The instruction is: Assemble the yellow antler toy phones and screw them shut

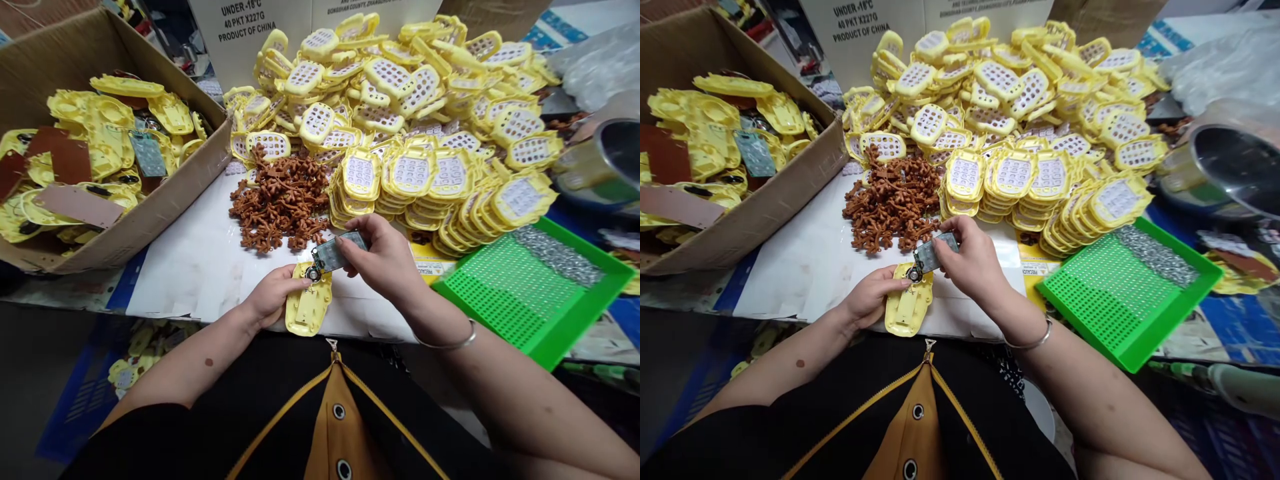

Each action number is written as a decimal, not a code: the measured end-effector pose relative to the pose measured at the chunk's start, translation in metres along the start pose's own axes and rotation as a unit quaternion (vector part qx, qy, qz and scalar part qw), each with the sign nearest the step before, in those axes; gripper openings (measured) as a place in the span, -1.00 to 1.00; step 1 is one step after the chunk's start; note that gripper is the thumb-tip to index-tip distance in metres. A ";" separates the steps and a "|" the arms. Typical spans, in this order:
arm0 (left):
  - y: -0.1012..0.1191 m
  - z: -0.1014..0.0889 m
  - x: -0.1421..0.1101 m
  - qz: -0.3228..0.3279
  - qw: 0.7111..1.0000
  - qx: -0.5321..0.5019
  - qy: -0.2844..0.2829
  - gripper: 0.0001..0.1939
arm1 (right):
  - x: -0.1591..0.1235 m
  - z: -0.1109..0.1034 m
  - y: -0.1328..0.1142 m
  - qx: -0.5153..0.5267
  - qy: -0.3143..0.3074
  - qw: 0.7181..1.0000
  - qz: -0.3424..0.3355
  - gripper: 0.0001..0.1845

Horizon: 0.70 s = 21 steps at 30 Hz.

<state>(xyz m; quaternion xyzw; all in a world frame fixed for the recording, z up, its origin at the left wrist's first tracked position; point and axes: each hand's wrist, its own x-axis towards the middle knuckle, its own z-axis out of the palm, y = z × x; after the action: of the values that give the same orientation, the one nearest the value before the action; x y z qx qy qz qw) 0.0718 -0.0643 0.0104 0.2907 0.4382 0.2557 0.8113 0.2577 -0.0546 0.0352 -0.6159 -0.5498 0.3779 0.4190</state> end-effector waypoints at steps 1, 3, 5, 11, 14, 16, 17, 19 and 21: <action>0.000 -0.001 0.001 0.000 1.000 0.004 -0.004 -0.64 | 0.001 0.002 0.001 0.014 -0.005 1.000 0.009 -0.76; 0.000 -0.002 0.002 0.002 1.000 0.016 -0.008 -0.63 | 0.002 0.005 0.000 0.034 -0.020 0.999 0.015 -0.77; 0.000 -0.003 0.003 0.004 0.999 0.032 -0.009 -0.63 | 0.003 0.007 -0.002 0.051 -0.035 0.998 0.018 -0.80; -0.002 -0.005 0.004 0.001 0.998 0.056 -0.013 -0.62 | 0.004 0.007 -0.008 0.116 -0.059 0.988 0.081 -0.79; -0.005 -0.006 0.005 0.022 0.997 0.074 -0.005 -0.62 | 0.003 0.006 -0.009 0.120 -0.073 0.987 0.078 -0.77; -0.007 -0.007 0.006 0.041 0.996 0.079 0.011 -0.63 | 0.001 0.005 -0.008 0.121 -0.075 0.986 0.081 -0.76; -0.007 -0.007 0.006 0.046 0.996 0.077 0.014 -0.63 | 0.000 0.004 -0.008 0.123 -0.073 0.986 0.087 -0.75; -0.007 -0.007 0.006 0.046 0.997 0.064 0.011 -0.62 | -0.002 0.001 -0.007 0.135 -0.065 0.983 0.106 -0.74; -0.004 -0.006 0.006 0.045 0.998 0.045 0.010 -0.62 | -0.007 -0.003 -0.006 0.160 -0.062 0.976 0.132 -0.71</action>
<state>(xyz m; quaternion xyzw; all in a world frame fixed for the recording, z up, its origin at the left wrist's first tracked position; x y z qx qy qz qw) 0.0700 -0.0618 0.0018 0.3436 0.4436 0.2746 0.7809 0.2576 -0.0620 0.0415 -0.5836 -0.4212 0.5499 0.4238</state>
